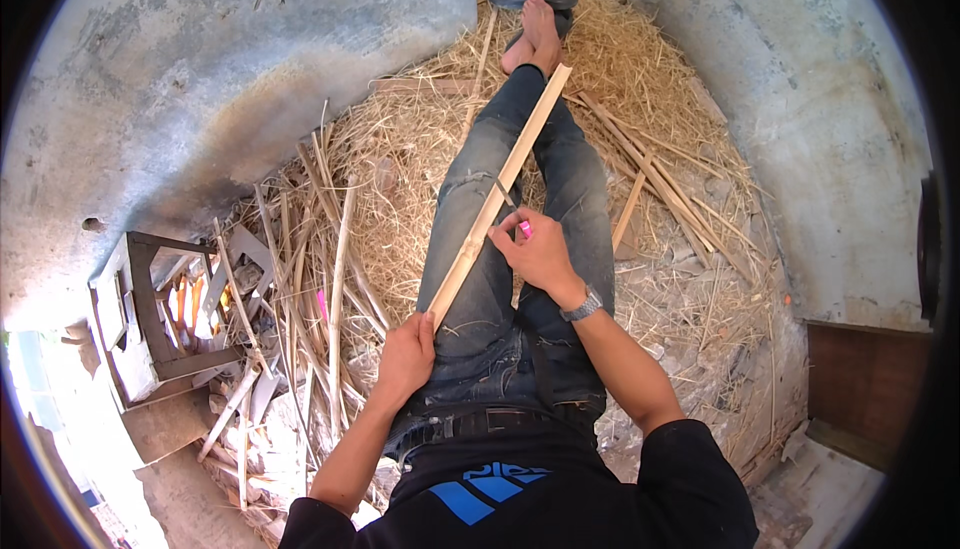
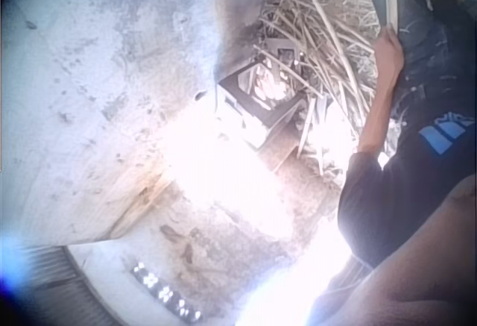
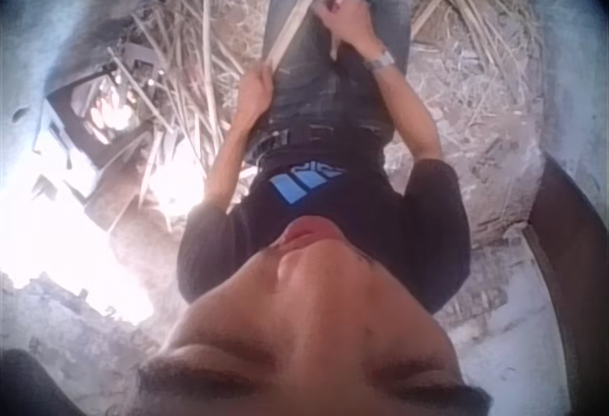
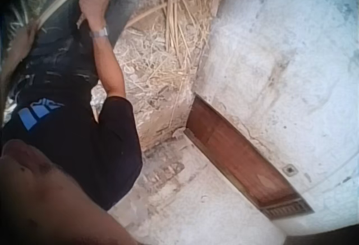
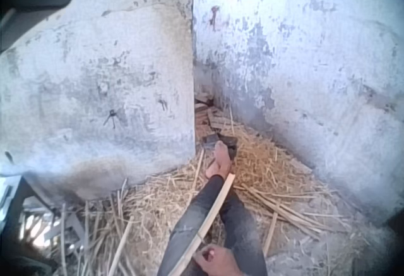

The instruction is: The person whittles a strip of bamboo using a knife. The person repeatedly scrapes the knife along the surface and edges of the bamboo strip while holding it against their lap.

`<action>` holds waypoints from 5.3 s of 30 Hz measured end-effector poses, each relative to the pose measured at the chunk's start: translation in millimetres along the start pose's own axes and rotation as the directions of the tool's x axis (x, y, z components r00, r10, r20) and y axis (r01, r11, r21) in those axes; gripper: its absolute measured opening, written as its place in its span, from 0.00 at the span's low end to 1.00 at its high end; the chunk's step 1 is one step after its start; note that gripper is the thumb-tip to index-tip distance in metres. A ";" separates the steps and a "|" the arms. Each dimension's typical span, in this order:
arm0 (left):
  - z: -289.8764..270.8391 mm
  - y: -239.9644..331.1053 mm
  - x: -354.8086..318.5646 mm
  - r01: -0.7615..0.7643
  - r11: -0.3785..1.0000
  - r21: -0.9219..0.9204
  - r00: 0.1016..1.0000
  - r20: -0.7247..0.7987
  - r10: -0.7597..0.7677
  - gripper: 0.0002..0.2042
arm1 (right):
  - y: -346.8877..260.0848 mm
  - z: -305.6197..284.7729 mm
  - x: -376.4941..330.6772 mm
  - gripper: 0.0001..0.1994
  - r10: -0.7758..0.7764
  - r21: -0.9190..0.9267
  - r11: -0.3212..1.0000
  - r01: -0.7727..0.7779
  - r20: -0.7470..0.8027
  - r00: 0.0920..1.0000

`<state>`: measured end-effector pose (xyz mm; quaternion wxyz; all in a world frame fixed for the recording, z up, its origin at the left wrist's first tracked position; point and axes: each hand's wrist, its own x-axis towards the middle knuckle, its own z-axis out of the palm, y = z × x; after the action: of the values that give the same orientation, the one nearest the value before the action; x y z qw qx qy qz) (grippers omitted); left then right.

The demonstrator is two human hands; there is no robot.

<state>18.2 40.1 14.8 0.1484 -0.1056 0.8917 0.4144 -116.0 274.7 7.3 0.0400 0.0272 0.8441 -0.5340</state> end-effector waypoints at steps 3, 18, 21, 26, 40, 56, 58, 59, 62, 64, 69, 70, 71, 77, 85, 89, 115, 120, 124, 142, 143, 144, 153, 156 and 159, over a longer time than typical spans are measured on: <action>-1.3 2.2 -0.4 0.011 1.000 0.014 1.000 0.006 -0.011 0.21 | -9.4 5.0 -5.1 0.12 -0.024 -0.031 0.999 0.024 0.005 1.000; 1.4 16.1 -7.6 0.021 0.958 0.285 0.999 -0.038 -0.010 0.18 | -8.8 6.4 -4.1 0.15 -0.108 -0.241 0.963 0.119 0.058 0.992; 1.1 18.4 -8.5 0.017 0.955 0.297 0.999 -0.040 -0.006 0.19 | -10.0 6.9 -6.5 0.14 -0.140 -0.267 0.952 0.151 0.061 0.988; -3.2 7.4 -6.6 0.050 0.981 0.186 0.999 -0.008 -0.049 0.21 | -17.9 2.4 -9.6 0.12 -0.087 -0.010 0.996 0.089 0.115 0.989; -53.5 -66.7 -35.1 -0.035 0.999 -0.002 0.997 0.068 0.035 0.20 | 41.9 -39.7 36.1 0.19 -0.053 -0.088 0.994 0.060 0.076 0.996; -72.8 -97.6 -33.1 -0.097 0.980 0.174 0.994 0.069 0.086 0.19 | 45.5 -15.6 89.4 0.21 -0.145 -0.175 0.976 0.129 -0.084 0.986; -68.3 -85.9 -24.6 -0.109 0.983 0.148 0.991 0.088 0.097 0.19 | 44.5 -5.7 72.5 0.21 -0.163 -0.178 0.971 0.157 -0.021 0.986; -67.7 -79.5 -18.6 -0.108 0.985 0.131 0.990 0.104 0.095 0.19 | 45.1 -0.4 66.1 0.21 -0.162 -0.172 0.973 0.153 -0.036 0.986; -64.6 -67.9 -9.5 -0.076 0.994 0.084 0.988 0.143 0.063 0.21 | 45.8 4.7 57.7 0.21 -0.139 -0.161 0.979 0.127 -0.066 0.988; -61.6 -62.4 -4.8 -0.061 0.995 0.077 0.986 0.162 0.048 0.22 | 45.3 3.7 55.9 0.21 -0.128 -0.155 0.981 0.118 -0.055 0.990; -45.9 -48.1 7.4 -0.074 0.996 0.049 0.985 0.162 0.065 0.24 | 50.6 2.8 49.3 0.22 -0.147 -0.119 0.982 0.144 -0.019 0.989; -41.7 -48.0 9.9 -0.069 0.997 0.038 0.984 0.166 0.061 0.24 | 50.1 3.6 44.5 0.22 -0.167 -0.101 0.981 0.168 0.023 0.986; -36.5 -45.9 14.3 -0.073 0.997 0.035 0.986 0.155 0.067 0.25 | 49.5 5.0 39.7 0.23 -0.186 -0.083 0.978 0.191 0.064 0.980; -12.6 -16.5 44.9 -0.109 0.993 -0.046 0.987 0.116 0.114 0.26 | 44.7 15.2 11.3 0.24 -0.182 -0.002 0.982 0.187 0.206 0.961; -17.8 -20.7 52.1 -0.013 0.983 -0.183 0.973 0.224 0.054 0.27 | 34.4 -14.4 19.7 0.27 0.136 0.247 0.797 -0.551 0.815 0.563; -14.3 -17.6 44.8 -0.077 0.995 -0.068 0.990 0.117 0.084 0.26 | 42.2 -10.7 21.4 0.25 0.162 0.432 0.657 -0.619 0.720 0.675; -9.5 -16.2 40.3 -0.006 1.000 -0.031 0.993 0.116 0.010 0.26 | -21.5 -21.1 2.1 0.07 -0.350 -0.010 0.923 0.385 0.395 0.849; -7.9 -11.2 36.6 -0.031 0.999 -0.028 0.997 0.065 0.032 0.25 | -12.7 -31.3 17.3 0.10 -0.150 0.047 0.988 0.145 0.129 0.980; -6.2 -6.1 32.8 -0.043 0.999 0.013 0.999 0.016 0.043 0.23 | -11.4 -41.1 25.1 0.13 -0.135 -0.084 0.989 0.122 -0.167 0.977; -10.0 15.9 26.2 -0.004 0.997 0.073 1.000 0.019 0.003 0.22 | 16.5 7.2 -7.8 0.17 -0.240 -0.277 0.924 0.264 0.118 0.964; -9.6 14.4 26.5 -0.005 0.998 0.067 1.000 0.019 0.004 0.22 | 19.8 7.8 -4.6 0.17 -0.232 -0.284 0.923 0.259 0.125 0.965; -9.6 13.5 26.1 -0.002 0.998 0.061 1.000 0.020 0.001 0.22 | 19.2 7.9 -3.3 0.18 -0.222 -0.292 0.922 0.256 0.143 0.964; -11.1 12.8 28.3 -0.020 0.999 0.035 0.999 0.028 0.019 0.22 | 17.2 4.9 -0.9 0.19 -0.193 -0.300 0.922 0.246 0.196 0.961; -10.9 10.0 29.2 -0.034 0.999 0.027 0.999 0.033 0.033 0.22 | 18.6 5.1 0.1 0.19 -0.198 -0.312 0.915 0.256 0.206 0.958; -10.7 7.9 29.8 -0.040 0.999 0.035 0.998 0.050 0.038 0.23 | 24.3 6.9 1.3 0.19 -0.234 -0.304 0.907 0.291 0.212 0.949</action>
<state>-14.0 34.9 16.5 0.1643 -0.0752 0.8970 0.4035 -114.9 278.9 -17.5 0.0438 -0.1399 0.9111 -0.3852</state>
